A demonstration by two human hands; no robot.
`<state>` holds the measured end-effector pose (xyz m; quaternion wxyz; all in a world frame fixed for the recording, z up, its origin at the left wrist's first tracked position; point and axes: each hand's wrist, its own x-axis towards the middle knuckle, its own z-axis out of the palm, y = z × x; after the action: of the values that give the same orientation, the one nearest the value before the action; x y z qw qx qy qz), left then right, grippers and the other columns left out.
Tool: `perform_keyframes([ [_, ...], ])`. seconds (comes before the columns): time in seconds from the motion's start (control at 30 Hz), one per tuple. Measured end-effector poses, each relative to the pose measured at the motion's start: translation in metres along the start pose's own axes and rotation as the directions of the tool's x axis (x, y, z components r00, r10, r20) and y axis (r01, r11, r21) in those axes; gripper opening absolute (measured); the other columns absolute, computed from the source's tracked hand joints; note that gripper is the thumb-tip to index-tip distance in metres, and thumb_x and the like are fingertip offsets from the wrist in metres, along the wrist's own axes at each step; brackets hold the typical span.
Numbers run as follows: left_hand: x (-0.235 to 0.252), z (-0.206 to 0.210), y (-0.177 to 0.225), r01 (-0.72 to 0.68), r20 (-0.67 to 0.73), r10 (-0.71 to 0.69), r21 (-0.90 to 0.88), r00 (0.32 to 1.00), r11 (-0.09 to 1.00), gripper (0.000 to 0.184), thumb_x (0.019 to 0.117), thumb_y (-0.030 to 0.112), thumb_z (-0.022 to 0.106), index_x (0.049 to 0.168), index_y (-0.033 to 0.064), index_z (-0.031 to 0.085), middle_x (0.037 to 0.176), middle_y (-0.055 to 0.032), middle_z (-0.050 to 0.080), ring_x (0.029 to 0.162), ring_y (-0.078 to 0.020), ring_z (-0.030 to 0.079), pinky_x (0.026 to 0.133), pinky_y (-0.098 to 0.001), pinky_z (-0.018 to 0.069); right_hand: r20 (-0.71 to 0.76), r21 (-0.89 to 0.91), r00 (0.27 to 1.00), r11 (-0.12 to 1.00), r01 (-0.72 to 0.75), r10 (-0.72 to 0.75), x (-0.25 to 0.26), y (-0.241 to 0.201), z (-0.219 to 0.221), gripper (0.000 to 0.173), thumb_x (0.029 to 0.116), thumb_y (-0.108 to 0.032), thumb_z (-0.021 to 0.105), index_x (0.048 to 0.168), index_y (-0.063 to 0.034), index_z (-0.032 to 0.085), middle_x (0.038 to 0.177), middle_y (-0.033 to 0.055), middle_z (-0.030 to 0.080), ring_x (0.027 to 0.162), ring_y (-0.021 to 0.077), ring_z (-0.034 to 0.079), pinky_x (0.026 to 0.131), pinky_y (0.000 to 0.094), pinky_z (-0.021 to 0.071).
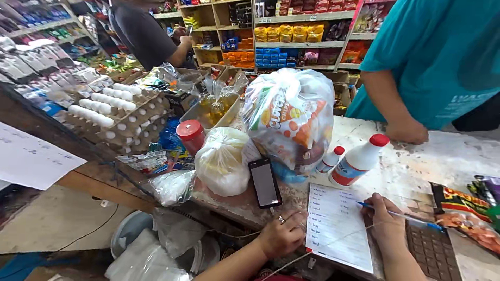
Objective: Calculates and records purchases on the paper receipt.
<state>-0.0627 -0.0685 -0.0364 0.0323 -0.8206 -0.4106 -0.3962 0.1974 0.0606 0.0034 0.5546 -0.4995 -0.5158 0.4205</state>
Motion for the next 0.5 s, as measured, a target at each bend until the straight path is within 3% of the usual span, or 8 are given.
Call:
perform_keyframes([
  [0.27, -0.0025, 0.0046, 0.0007, -0.020, -0.056, 0.023, 0.060, 0.998, 0.998, 0.014, 0.0976, 0.025, 0.066, 0.087, 0.0157, 0.070, 0.136, -0.0158, 0.064, 0.137, -0.0340, 0.053, 0.114, -0.0410, 0.0446, -0.019, -0.056, 0.998, 0.996, -0.067, 0.066, 0.0015, 0.0042, -0.0073, 0.032, 0.1096, -0.023, 0.047, 0.085, -0.0098, 0.062, 0.068, -0.0070, 0.061, 0.055, 0.0027, 0.057, 0.055, 0.0202, 0.0521],
  [0.4, -0.0021, 0.0030, -0.0001, -0.009, -0.046, 0.011, 0.040, 0.999, 0.999, 0.013, 0.0964, 0.023, 0.067, 0.086, 0.0151, 0.069, 0.135, -0.0167, 0.064, 0.134, -0.0346, 0.055, 0.111, -0.0402, 0.0474, 0.012, -0.026, 0.998, 0.998, -0.053, 0.054, 0.0017, 0.0034, -0.0060, 0.033, 0.1099, -0.023, 0.047, 0.082, -0.0110, 0.061, 0.065, -0.0072, 0.059, 0.052, 0.0023, 0.054, 0.052, 0.0187, 0.0494],
  [0.5, -0.0020, 0.0025, -0.0007, -0.008, -0.038, 0.010, 0.059, 0.999, 0.998, 0.015, 0.0963, 0.023, 0.067, 0.084, 0.0139, 0.068, 0.134, -0.0161, 0.065, 0.124, -0.0295, 0.064, 0.101, -0.0385, 0.0547, 0.018, -0.011, 0.998, 0.998, -0.060, 0.060, 0.0007, 0.0008, -0.0042, 0.034, 0.1100, -0.024, 0.047, 0.082, -0.0111, 0.061, 0.063, -0.0069, 0.058, 0.051, 0.0022, 0.053, 0.051, 0.0182, 0.0478],
])
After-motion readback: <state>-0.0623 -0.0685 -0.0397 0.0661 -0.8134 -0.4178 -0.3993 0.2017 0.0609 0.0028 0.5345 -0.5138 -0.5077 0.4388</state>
